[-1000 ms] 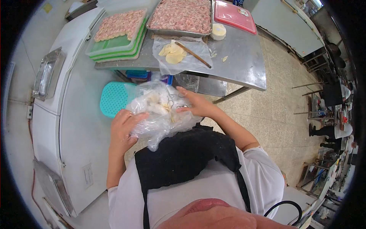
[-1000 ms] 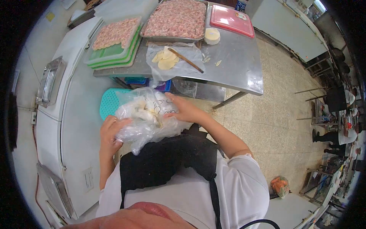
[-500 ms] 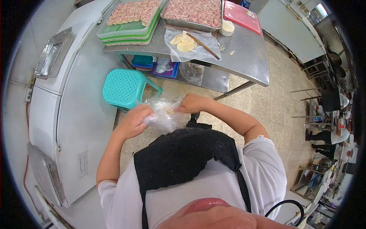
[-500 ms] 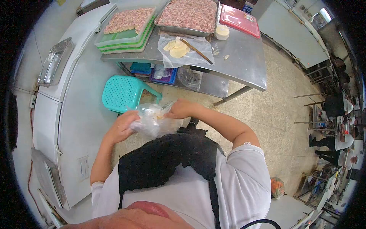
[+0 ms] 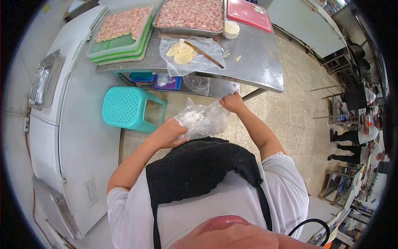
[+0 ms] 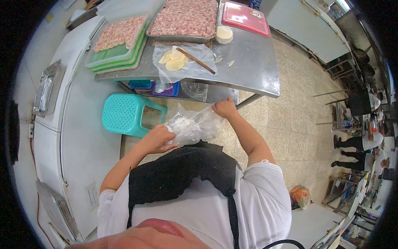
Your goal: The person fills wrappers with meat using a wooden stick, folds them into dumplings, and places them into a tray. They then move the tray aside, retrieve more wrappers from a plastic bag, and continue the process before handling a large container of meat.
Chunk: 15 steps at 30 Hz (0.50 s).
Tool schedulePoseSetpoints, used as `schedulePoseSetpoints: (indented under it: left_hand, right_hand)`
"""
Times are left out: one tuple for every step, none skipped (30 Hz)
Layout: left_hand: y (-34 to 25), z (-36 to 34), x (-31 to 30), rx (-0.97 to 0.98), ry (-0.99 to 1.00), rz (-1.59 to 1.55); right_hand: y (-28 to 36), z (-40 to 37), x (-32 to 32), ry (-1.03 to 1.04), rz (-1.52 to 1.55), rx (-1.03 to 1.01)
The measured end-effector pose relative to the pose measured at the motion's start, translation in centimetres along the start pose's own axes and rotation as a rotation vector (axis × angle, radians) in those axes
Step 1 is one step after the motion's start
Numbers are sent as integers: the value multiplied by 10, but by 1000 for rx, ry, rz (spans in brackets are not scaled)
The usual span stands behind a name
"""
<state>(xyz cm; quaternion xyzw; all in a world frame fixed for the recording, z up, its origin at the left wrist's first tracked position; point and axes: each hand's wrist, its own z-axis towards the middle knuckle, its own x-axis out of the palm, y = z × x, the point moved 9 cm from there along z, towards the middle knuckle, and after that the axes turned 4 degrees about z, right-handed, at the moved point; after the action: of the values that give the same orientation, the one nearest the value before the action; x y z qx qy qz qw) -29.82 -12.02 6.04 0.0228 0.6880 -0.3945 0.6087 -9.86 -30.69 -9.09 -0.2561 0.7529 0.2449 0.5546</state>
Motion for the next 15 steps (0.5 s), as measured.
schedulePoseSetpoints:
  left_hand:
    - [9,4,10,-18,19,18]
    - [20,8,21,-36,35,39]
    - [32,9,31,-29,41,37]
    - [49,8,49,-73,108,19]
    - [66,8,67,-115,176,-1]
    - [80,14,82,-106,184,-9]
    - [97,22,95,-107,185,43]
    - [111,33,106,-109,184,97]
    - [123,47,118,-102,187,91]
    - [135,65,118,-98,126,133]
    - [148,80,115,-93,63,178]
    - [155,97,112,-88,64,178]
    - [165,114,112,-145,98,237]
    - [173,129,112,-202,132,295]
    - [175,144,109,-195,133,293]
  right_hand:
    - [-8,-6,10,18,57,12]
    - [-16,-8,19,33,113,23]
    - [-21,-10,12,34,118,31]
    - [-19,-21,16,295,314,73]
    - [-16,-37,28,557,512,116]
    - [-25,-40,37,562,518,129]
    - [-24,-39,40,500,370,-53]
    - [-21,-40,40,435,219,-235]
    - [-27,-37,36,353,112,-245]
    - [-37,-34,47,355,115,-239]
    - [-55,-23,43,159,37,-153]
    - [-73,-16,33,-37,-41,-67]
    - [-83,-15,18,-75,33,-25]
    - [-91,-11,15,-74,32,-18]
    - [-101,-7,2,-189,-14,29]
